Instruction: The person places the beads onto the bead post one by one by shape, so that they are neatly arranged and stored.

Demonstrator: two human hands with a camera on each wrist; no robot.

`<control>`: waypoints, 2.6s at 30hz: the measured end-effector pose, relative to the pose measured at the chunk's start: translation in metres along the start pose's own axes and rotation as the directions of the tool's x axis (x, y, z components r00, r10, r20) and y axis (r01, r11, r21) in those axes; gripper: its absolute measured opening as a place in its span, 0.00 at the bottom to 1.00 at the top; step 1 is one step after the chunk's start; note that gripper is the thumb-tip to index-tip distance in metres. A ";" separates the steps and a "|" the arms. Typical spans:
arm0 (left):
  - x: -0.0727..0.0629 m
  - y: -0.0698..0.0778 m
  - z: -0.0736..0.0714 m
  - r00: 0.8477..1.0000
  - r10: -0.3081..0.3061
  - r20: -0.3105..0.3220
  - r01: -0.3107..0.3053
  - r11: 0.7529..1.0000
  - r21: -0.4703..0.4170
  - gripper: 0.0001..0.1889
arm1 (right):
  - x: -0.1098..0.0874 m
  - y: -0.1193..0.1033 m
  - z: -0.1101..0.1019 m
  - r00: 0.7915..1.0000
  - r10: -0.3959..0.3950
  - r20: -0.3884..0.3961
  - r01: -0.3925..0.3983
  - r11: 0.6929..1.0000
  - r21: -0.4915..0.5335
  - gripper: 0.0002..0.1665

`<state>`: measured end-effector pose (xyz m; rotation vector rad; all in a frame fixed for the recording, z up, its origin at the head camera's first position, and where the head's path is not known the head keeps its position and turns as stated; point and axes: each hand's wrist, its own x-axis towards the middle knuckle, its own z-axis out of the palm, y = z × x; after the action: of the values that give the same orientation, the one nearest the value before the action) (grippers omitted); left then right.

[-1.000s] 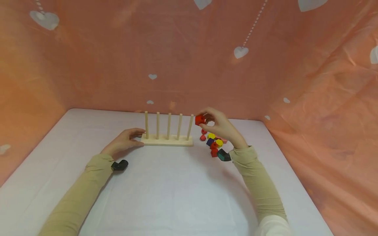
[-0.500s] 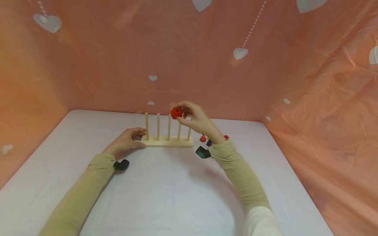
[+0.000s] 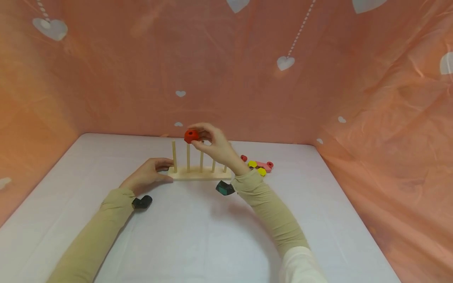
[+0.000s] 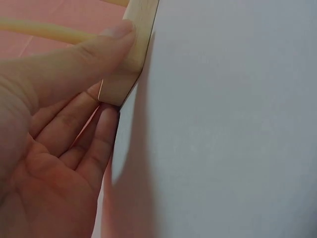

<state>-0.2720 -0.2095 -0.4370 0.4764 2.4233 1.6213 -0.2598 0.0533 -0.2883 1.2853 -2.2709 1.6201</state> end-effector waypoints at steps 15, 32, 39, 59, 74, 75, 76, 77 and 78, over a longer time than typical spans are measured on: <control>-0.006 0.004 0.004 1.000 -0.014 -0.007 0.014 0.998 0.055 0.35 | 0.009 -0.001 0.039 0.993 -0.072 -0.097 0.071 0.997 -0.008 0.22; -0.004 0.001 -0.002 0.999 0.047 0.023 -0.048 0.996 0.069 0.32 | 0.020 0.049 0.059 0.991 0.018 -0.135 -0.026 0.998 -0.060 0.19; -0.005 0.005 -0.002 1.000 -0.010 0.003 0.010 0.993 0.120 0.33 | 0.017 0.054 0.069 0.983 0.057 -0.177 -0.071 0.995 -0.071 0.18; -0.006 0.001 -0.006 1.000 0.005 0.027 -0.006 0.998 0.067 0.31 | -0.016 0.089 0.097 0.946 0.255 -0.199 -0.259 0.966 0.006 0.16; -0.008 0.000 -0.004 0.999 -0.031 0.023 0.031 0.999 0.009 0.32 | -0.030 0.104 0.111 0.922 0.330 -0.201 -0.348 0.935 -0.064 0.16; -0.008 0.000 -0.004 1.000 -0.018 0.025 0.018 1.000 0.015 0.32 | -0.030 0.104 0.110 0.925 0.324 -0.200 -0.345 0.935 -0.081 0.16; -0.008 0.000 -0.004 1.000 -0.012 0.025 0.011 1.000 0.020 0.32 | -0.031 0.104 0.110 0.926 0.320 -0.199 -0.343 0.934 -0.096 0.16; -0.008 0.000 -0.004 1.000 -0.008 0.026 0.007 1.000 0.024 0.32 | -0.031 0.104 0.109 0.928 0.317 -0.197 -0.342 0.933 -0.112 0.16; -0.008 0.000 -0.004 1.000 -0.011 0.025 0.010 1.000 0.029 0.31 | -0.032 0.103 0.109 0.929 0.315 -0.194 -0.341 0.932 -0.120 0.16</control>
<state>-0.2658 -0.2160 -0.4352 0.4854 2.4297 1.5689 -0.2647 -0.0065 -0.4293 0.7281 -2.5427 1.5365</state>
